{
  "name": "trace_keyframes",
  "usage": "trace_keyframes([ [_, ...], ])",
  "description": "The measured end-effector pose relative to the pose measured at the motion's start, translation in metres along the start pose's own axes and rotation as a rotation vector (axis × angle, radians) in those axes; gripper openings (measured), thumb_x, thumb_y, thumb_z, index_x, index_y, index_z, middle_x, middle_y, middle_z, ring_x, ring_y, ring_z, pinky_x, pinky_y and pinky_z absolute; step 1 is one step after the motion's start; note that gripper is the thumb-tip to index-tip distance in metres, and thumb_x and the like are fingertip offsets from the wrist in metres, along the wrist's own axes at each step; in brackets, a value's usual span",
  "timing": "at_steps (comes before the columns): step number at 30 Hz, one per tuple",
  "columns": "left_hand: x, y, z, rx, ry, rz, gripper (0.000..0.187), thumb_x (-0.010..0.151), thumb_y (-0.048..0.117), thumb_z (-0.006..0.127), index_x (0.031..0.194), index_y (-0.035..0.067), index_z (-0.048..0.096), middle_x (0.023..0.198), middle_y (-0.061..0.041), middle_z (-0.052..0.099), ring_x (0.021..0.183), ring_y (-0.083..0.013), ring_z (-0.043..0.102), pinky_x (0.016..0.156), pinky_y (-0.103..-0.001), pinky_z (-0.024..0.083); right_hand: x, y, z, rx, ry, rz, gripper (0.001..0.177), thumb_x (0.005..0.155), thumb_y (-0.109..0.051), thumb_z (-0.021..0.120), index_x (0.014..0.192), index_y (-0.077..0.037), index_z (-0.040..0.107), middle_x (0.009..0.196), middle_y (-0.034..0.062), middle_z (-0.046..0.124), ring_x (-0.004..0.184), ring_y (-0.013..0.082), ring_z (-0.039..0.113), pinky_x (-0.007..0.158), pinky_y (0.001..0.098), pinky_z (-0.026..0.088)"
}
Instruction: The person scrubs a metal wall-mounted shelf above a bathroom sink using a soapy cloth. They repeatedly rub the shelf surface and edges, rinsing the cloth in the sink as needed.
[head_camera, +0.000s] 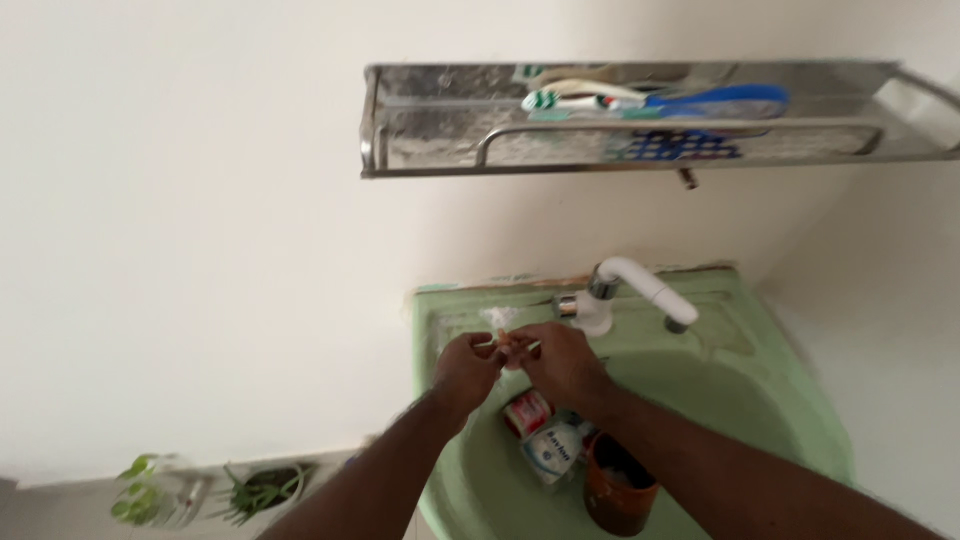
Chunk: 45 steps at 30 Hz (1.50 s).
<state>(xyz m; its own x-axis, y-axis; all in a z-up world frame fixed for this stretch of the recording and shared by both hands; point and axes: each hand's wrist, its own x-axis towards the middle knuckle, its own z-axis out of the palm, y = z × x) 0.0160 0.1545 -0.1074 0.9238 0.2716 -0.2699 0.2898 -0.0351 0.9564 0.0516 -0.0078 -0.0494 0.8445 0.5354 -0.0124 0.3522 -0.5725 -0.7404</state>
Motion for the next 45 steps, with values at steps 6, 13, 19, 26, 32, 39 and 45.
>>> trace_keyframes([
  [6, 0.006, -0.008, -0.016, 0.047, 0.222, -0.123, 0.033, 0.09, 0.008, 0.066, 0.123, 0.004, 0.067, 0.106, -0.008, 0.074, 0.088, -0.0179, 0.073, 0.077, -0.032, 0.061, 0.01, 0.025, 0.031, -0.151, 0.12, -0.417, 0.035, 0.093, -0.006, 0.058, 0.125, -0.007, 0.072, 0.114, 0.021, 0.069, 0.109, 0.0381, 0.063, 0.096, 0.0456, 0.051],
  [13, 0.001, -0.006, -0.034, -0.229, 0.244, -0.116, 0.031, 0.088, 0.003, 0.064, 0.119, 0.004, 0.065, 0.1, -0.005, 0.069, 0.083, -0.014, 0.067, 0.071, -0.029, 0.059, 0.023, 0.016, 0.064, -0.472, -0.023, -0.24, 0.019, 0.096, -0.015, 0.053, 0.109, -0.008, 0.065, 0.11, 0.0103, 0.067, 0.114, 0.0321, 0.058, 0.101, 0.0436, 0.051],
  [19, -0.006, 0.03, -0.031, -0.216, 0.215, -0.119, 0.025, 0.093, 0.009, 0.063, 0.117, 0.006, 0.065, 0.099, -0.005, 0.068, 0.079, -0.0147, 0.063, 0.07, -0.029, 0.055, 0.054, 0.003, 0.046, -0.431, 0.149, -0.354, 0.038, 0.087, -0.006, 0.053, 0.121, -0.01, 0.069, 0.111, 0.0097, 0.065, 0.108, 0.0328, 0.055, 0.088, 0.0451, 0.052],
  [26, -0.003, 0.052, -0.037, -0.199, 0.195, -0.128, 0.025, 0.093, 0.007, 0.062, 0.118, 0.005, 0.064, 0.1, -0.004, 0.068, 0.085, -0.0109, 0.066, 0.076, -0.028, 0.059, 0.044, 0.015, 0.062, -0.49, 0.043, -0.412, 0.021, 0.09, -0.01, 0.058, 0.107, -0.005, 0.069, 0.112, 0.0118, 0.063, 0.108, 0.0324, 0.057, 0.092, 0.0414, 0.053],
  [32, 0.004, 0.053, -0.037, -0.171, 0.221, -0.098, 0.024, 0.092, 0.007, 0.062, 0.116, 0.005, 0.065, 0.1, -0.004, 0.069, 0.083, -0.0127, 0.065, 0.075, -0.028, 0.056, 0.077, 0.01, 0.06, -0.482, 0.179, -0.492, 0.026, 0.084, -0.005, 0.057, 0.107, -0.003, 0.069, 0.117, 0.015, 0.063, 0.108, 0.0355, 0.057, 0.091, 0.0435, 0.052],
  [39, 0.008, 0.05, -0.045, -0.173, 0.311, -0.096, 0.02, 0.093, 0.012, 0.063, 0.113, 0.007, 0.065, 0.097, -0.003, 0.069, 0.081, -0.0109, 0.064, 0.073, -0.028, 0.056, 0.08, 0.008, 0.053, -0.343, 0.042, -0.329, 0.019, 0.095, -0.008, 0.056, 0.096, -0.002, 0.074, 0.108, 0.0177, 0.066, 0.106, 0.0334, 0.06, 0.095, 0.0439, 0.051],
  [45, 0.007, 0.049, -0.043, -0.134, 0.311, -0.068, 0.019, 0.094, 0.011, 0.063, 0.113, 0.007, 0.066, 0.098, -0.003, 0.069, 0.081, -0.0084, 0.064, 0.074, -0.026, 0.055, 0.075, 0.005, 0.052, -0.454, -0.136, -0.373, 0.029, 0.081, -0.001, 0.055, 0.103, -0.004, 0.073, 0.114, 0.0158, 0.069, 0.105, 0.0356, 0.061, 0.095, 0.0442, 0.052],
])
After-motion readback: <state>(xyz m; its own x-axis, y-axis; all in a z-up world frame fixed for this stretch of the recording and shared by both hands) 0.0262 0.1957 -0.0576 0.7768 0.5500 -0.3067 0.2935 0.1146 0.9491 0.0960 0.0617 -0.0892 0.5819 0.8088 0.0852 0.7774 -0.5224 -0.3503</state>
